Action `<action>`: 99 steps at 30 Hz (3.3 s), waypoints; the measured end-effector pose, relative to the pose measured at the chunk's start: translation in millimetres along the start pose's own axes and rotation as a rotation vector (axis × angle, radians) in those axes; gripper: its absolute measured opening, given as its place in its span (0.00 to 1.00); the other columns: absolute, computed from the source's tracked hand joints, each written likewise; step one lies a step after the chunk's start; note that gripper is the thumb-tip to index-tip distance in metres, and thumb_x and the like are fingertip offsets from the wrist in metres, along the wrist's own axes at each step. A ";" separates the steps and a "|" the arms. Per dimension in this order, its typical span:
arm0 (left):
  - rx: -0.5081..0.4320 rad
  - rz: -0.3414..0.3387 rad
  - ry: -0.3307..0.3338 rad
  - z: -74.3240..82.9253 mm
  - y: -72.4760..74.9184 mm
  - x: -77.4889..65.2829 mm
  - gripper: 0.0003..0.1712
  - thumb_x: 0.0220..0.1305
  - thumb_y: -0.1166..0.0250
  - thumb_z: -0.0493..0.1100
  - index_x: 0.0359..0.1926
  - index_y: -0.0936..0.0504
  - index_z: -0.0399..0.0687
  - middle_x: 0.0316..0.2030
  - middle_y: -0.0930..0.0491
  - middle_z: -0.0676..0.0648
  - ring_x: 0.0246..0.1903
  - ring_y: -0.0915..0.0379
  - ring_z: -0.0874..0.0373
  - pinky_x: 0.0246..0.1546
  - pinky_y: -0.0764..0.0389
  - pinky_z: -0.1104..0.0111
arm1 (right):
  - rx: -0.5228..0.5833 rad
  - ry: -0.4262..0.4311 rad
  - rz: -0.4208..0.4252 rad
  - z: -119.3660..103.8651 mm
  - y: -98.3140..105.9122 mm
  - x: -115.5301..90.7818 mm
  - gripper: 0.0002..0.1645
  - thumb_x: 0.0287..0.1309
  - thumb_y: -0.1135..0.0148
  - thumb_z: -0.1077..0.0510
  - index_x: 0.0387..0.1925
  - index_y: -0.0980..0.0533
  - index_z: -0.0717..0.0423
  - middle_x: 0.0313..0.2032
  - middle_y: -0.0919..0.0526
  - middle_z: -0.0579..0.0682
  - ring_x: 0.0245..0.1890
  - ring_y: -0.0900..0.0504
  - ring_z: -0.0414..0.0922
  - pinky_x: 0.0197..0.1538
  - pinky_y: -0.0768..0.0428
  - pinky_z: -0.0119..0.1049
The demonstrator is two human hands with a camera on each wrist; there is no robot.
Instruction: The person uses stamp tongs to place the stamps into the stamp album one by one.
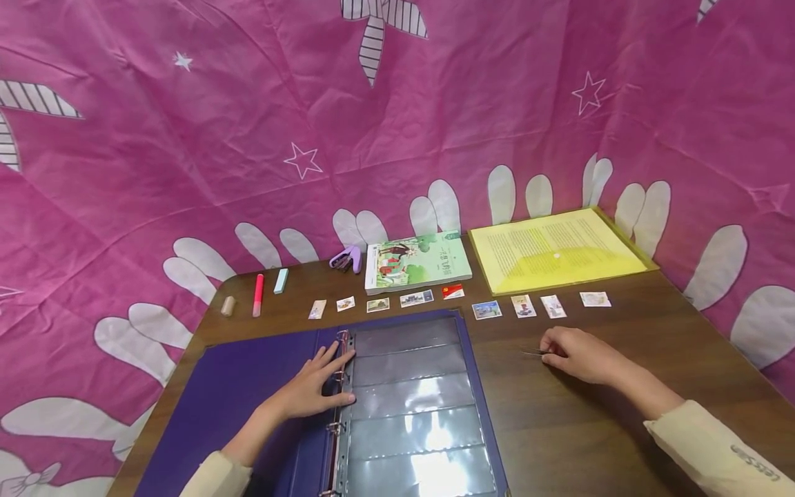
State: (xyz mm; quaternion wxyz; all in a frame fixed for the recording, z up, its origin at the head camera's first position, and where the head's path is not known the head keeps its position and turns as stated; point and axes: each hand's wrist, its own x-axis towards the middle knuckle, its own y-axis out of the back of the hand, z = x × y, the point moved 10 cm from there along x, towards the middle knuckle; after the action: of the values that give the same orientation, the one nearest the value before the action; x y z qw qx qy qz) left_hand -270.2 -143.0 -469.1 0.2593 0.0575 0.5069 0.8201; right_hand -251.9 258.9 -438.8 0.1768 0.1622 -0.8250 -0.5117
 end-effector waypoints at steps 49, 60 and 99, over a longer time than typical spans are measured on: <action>0.024 -0.019 0.018 -0.2 0.8 -3.5 0.47 0.53 0.38 0.66 0.71 0.46 0.63 0.73 0.56 0.43 0.71 0.64 0.33 0.66 0.59 0.37 | -0.030 -0.353 0.285 129.6 99.7 -8.4 0.19 0.62 0.46 0.55 0.45 0.24 0.67 0.32 0.19 0.64 0.25 0.30 0.32 0.28 0.34 0.31; 0.020 -0.022 -0.005 3.4 -0.3 -4.3 0.46 0.54 0.38 0.65 0.71 0.46 0.61 0.73 0.56 0.42 0.71 0.64 0.32 0.65 0.59 0.36 | -0.067 -0.510 0.203 171.3 87.0 -36.7 0.28 0.63 0.49 0.45 0.44 0.26 0.70 0.41 0.23 0.75 0.40 0.26 0.71 0.37 0.28 0.57; 0.019 -0.028 0.008 4.3 -0.8 -4.2 0.46 0.54 0.39 0.65 0.71 0.46 0.60 0.73 0.56 0.41 0.71 0.65 0.32 0.65 0.59 0.36 | -0.156 -0.495 0.039 179.0 74.6 -30.8 0.32 0.63 0.50 0.38 0.37 0.23 0.66 0.19 0.21 0.43 0.21 0.26 0.37 0.25 0.33 0.35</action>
State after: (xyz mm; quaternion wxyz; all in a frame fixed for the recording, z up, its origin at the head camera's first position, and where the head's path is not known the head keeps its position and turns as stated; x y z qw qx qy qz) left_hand -264.8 -141.3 -467.1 0.2682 0.0494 0.5163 0.8118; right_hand -313.1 445.1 -449.5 -0.0088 0.0021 -0.8041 -0.5944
